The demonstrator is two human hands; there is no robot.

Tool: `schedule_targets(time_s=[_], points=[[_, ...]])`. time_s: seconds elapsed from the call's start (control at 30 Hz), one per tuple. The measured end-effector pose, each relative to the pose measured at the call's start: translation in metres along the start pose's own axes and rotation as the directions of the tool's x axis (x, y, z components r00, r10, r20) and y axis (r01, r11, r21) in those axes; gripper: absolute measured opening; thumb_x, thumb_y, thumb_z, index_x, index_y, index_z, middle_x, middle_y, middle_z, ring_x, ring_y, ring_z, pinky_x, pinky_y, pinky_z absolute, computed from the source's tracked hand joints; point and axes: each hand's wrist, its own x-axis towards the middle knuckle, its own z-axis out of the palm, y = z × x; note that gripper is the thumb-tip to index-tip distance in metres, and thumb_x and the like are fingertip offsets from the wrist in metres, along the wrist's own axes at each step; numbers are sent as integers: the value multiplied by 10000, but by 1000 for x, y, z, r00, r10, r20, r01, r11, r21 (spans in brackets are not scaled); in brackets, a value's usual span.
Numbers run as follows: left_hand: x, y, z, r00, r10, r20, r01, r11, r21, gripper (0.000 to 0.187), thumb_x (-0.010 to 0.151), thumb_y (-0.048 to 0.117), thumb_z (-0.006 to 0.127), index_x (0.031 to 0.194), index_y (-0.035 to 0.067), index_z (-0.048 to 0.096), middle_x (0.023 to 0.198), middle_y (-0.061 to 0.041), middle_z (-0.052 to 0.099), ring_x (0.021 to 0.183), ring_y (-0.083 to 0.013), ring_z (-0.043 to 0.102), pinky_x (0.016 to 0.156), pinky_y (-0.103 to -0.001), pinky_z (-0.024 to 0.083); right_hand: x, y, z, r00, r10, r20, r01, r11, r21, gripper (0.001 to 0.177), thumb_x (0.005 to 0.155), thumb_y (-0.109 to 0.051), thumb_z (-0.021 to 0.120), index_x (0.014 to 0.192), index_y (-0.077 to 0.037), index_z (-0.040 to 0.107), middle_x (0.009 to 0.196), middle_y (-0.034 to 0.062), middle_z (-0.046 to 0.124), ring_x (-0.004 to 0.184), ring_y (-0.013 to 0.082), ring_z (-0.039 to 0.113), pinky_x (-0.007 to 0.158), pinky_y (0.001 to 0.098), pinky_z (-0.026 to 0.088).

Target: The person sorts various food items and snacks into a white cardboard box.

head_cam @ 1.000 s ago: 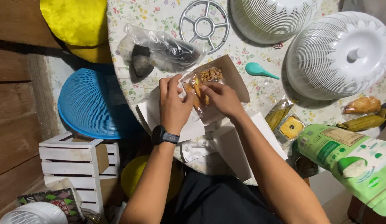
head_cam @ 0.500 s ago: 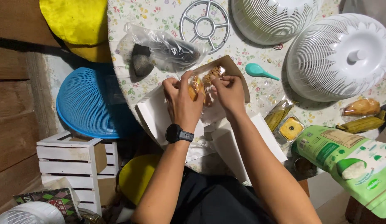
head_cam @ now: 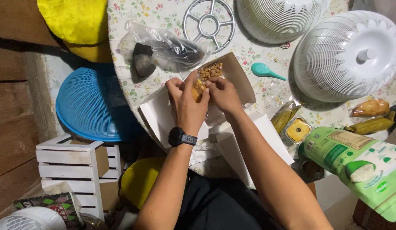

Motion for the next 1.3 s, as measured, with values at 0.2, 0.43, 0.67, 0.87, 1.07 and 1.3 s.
schedule_targets(time_s=[0.2,0.43,0.67,0.87,1.07,1.3], points=[[-4,6,0,1000,12,-23,-10,999,52,556,803,166,839,1328,172,655,1170,-167,422,1056,-341,523,922,-466,480,5,3,-11,996,54,72,-66,985,162,285,949,-218,708,1128,-7,638,926,98,709,783,154,672,651,298,550],[-9,26,-5,995,77,-60,-73,995,66,441,817,166,827,1233,136,685,1236,-130,444,1087,-326,520,936,-456,476,-43,-49,-38,976,-216,1,195,879,-435,289,929,-281,725,1094,-46,746,984,146,787,886,249,766,793,346,575],[-17,65,16,919,354,171,-340,934,-109,226,894,134,752,1112,119,692,1053,-82,601,1068,-308,603,940,-448,485,-110,-51,-137,885,-325,-332,184,902,-392,208,947,-171,710,1107,-40,734,996,96,785,833,160,738,769,306,581],[-32,108,66,710,333,621,-129,928,-350,213,925,122,643,1131,68,657,1056,-131,668,971,-304,690,864,-407,545,-115,19,-191,814,-119,-569,-109,930,-351,403,817,-195,801,1123,12,642,945,137,736,771,224,718,675,345,575],[-56,82,137,596,521,611,-419,851,-316,159,910,57,588,1041,-4,653,1013,-221,669,986,-453,625,891,-515,487,-110,53,-185,867,-127,-482,-177,826,-536,443,808,-308,812,1102,4,702,904,207,747,847,363,741,790,449,582],[-42,92,143,536,229,812,-324,944,-52,212,958,102,534,1102,-27,620,1067,-269,667,1037,-458,623,907,-533,485,-110,28,-173,863,-29,-505,-315,750,-582,578,816,-390,851,1151,44,670,888,255,734,866,413,711,830,494,552]])
